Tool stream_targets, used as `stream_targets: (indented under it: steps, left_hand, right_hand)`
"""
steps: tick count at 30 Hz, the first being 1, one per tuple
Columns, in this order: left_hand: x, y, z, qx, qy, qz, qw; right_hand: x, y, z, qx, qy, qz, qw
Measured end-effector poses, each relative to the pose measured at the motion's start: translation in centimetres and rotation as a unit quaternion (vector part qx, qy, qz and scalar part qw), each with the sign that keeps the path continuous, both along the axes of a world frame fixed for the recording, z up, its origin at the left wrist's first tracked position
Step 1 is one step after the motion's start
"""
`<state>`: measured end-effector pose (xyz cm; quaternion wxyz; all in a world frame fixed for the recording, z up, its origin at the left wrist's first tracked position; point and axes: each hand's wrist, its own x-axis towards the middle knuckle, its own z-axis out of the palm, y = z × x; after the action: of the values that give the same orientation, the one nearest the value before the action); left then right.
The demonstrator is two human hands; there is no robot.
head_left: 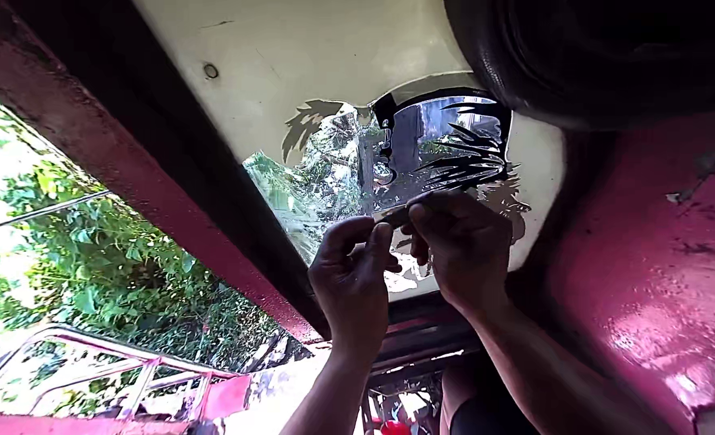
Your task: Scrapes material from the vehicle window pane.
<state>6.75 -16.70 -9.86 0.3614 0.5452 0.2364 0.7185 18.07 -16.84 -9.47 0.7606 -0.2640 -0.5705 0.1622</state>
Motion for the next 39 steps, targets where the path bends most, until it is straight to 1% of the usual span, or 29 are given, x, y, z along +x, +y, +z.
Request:
stream_targets:
  steps: [4, 7, 10, 13, 18, 28, 31, 34, 39]
  left_hand:
    - [0.0, -0.3, 0.9, -0.072, 0.033, -0.01, 0.997]
    - [0.5, -0.5, 2.0, -0.106, 0.061, -0.024, 0.992]
    - [1.6, -0.8, 2.6, -0.127, 0.034, -0.025, 0.991]
    - [2.4, -1.1, 2.5, -0.143, 0.004, -0.026, 0.989]
    - [2.8, -1.2, 2.7, -0.151, -0.004, -0.016, 0.988]
    - [2.9, -1.0, 2.9, -0.148, -0.031, -0.01, 0.988]
    - [3.0, -1.0, 3.1, -0.155, -0.043, -0.011, 0.987]
    - [3.4, -0.5, 3.4, -0.144, -0.069, 0.007, 0.987]
    - [3.4, -0.4, 3.7, -0.139, -0.074, 0.007, 0.988]
  right_hand:
    - [1.1, -0.4, 2.1, -0.047, -0.039, -0.023, 0.998]
    - [1.8, -0.1, 3.1, -0.069, -0.077, -0.071, 0.992]
    - [2.2, 0.2, 3.6, -0.069, -0.115, -0.128, 0.983]
    - [2.4, 0.4, 4.1, -0.047, -0.157, -0.178, 0.97]
    - [2.5, 0.6, 4.8, -0.04, -0.196, -0.221, 0.955]
    - [2.0, 0.5, 5.3, -0.046, -0.202, -0.246, 0.947]
    - [1.9, 0.6, 5.4, -0.035, -0.202, -0.25, 0.946]
    - [1.8, 0.7, 5.3, -0.023, -0.208, -0.262, 0.942]
    - [1.5, 0.9, 5.8, -0.008, -0.225, -0.289, 0.93]
